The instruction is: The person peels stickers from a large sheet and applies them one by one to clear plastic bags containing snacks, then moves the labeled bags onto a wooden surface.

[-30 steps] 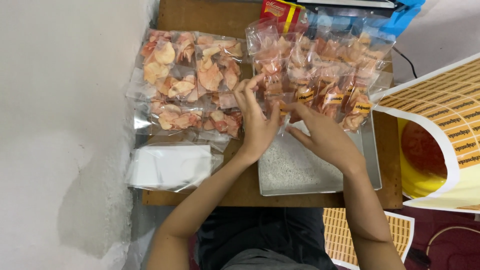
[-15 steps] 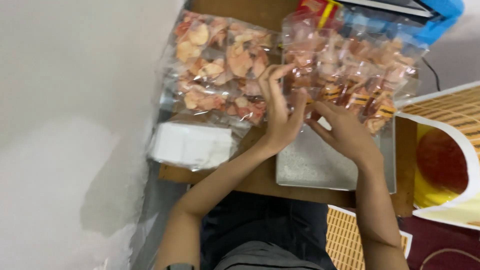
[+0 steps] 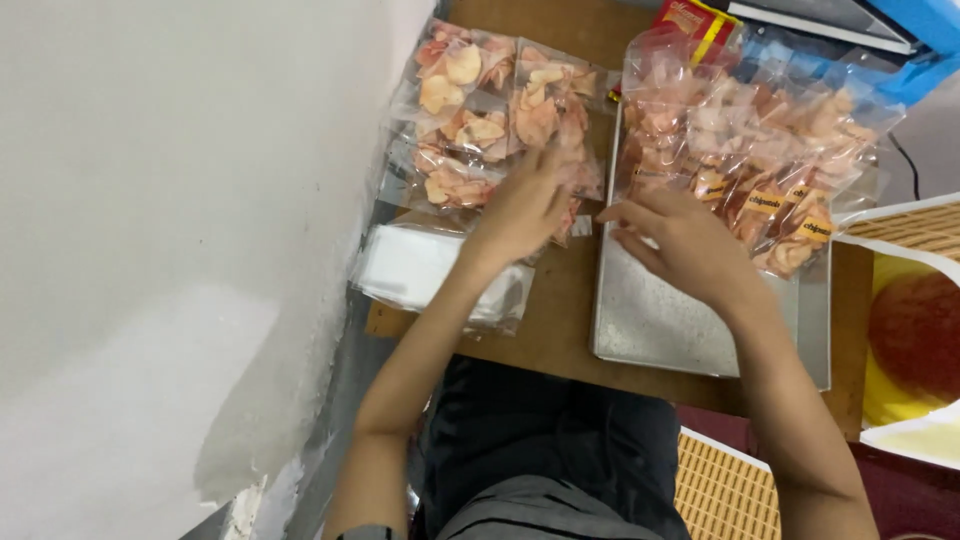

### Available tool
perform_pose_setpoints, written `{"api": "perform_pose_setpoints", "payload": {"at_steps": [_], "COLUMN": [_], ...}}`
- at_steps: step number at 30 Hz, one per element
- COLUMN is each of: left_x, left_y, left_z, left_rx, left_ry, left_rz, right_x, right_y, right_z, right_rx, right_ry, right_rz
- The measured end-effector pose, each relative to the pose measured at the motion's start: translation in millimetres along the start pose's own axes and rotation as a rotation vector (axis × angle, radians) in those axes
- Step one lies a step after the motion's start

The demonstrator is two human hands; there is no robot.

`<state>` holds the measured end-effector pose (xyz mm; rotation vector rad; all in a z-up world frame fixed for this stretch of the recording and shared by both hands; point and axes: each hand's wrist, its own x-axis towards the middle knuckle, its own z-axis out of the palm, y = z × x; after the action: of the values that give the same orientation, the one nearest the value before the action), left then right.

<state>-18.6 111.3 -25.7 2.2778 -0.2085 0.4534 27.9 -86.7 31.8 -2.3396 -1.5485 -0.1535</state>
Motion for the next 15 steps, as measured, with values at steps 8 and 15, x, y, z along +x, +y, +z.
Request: {"api": "perform_pose_setpoints", "payload": {"at_steps": [8, 15], "left_x": [-29, -25], "left_y": [-29, -28], "left_z": [-21, -23], "left_rx": [0.04, 0.09], "left_ry": [-0.272, -0.338], "left_rz": [-0.069, -0.097], "right_x": [9, 11], "right_y": [-17, -12], "right_z": [32, 60], "right_rx": [-0.178, -0.408], "right_ry": [-0.141, -0.182], "right_rz": [0.05, 0.032]}}
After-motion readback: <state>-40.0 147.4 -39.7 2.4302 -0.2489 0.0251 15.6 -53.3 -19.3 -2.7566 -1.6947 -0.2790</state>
